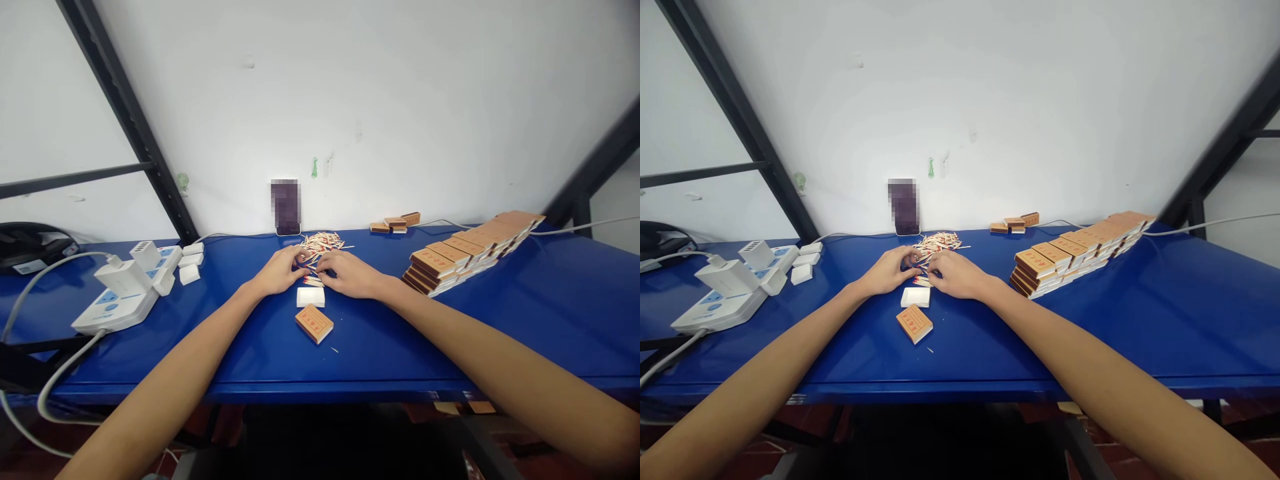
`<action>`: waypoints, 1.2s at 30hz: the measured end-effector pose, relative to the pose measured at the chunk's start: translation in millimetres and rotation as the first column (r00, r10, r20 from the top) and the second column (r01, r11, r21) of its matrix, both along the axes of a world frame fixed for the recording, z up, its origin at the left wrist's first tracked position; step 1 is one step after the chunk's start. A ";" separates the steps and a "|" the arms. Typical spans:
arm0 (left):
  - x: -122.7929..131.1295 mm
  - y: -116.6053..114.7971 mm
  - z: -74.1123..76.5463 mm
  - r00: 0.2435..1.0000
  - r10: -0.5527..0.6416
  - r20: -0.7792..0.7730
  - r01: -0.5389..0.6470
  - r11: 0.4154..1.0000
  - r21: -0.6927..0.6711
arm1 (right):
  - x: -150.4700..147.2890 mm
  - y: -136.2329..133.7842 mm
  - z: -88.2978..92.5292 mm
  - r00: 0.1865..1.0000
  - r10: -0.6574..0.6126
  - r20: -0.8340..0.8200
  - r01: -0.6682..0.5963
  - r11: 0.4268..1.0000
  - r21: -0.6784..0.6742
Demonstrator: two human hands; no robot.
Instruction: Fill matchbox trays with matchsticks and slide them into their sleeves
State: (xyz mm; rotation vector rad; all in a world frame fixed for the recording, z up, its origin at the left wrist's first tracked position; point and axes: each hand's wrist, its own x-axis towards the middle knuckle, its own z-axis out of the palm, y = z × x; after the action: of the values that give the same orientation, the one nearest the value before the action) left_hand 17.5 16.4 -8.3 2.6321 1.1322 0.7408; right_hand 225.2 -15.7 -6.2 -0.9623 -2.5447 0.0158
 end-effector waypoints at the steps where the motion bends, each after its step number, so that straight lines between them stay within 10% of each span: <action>1: -0.7 1.4 -1.2 1.000 0.017 -0.019 -0.016 1.000 0.021 | 0.1 0.4 -0.6 1.000 0.004 -0.005 -0.004 1.000 0.005; 29: -11.7 -11.7 12.0 0.983 -0.117 -0.141 0.094 0.983 -0.160 | 9.6 1.7 -0.5 0.996 -0.039 -0.082 0.027 0.991 -0.134; 36: -11.1 -15.6 11.1 0.986 -0.089 -0.144 0.069 0.987 -0.143 | 6.1 6.9 -2.1 0.967 -0.221 -0.124 0.219 0.975 -0.031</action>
State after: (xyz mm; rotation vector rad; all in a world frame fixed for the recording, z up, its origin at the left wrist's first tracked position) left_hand 6.5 0.7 2.8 2.6342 1.0662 0.4388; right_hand 231.4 -8.7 -8.2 -1.2062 -2.3139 0.0333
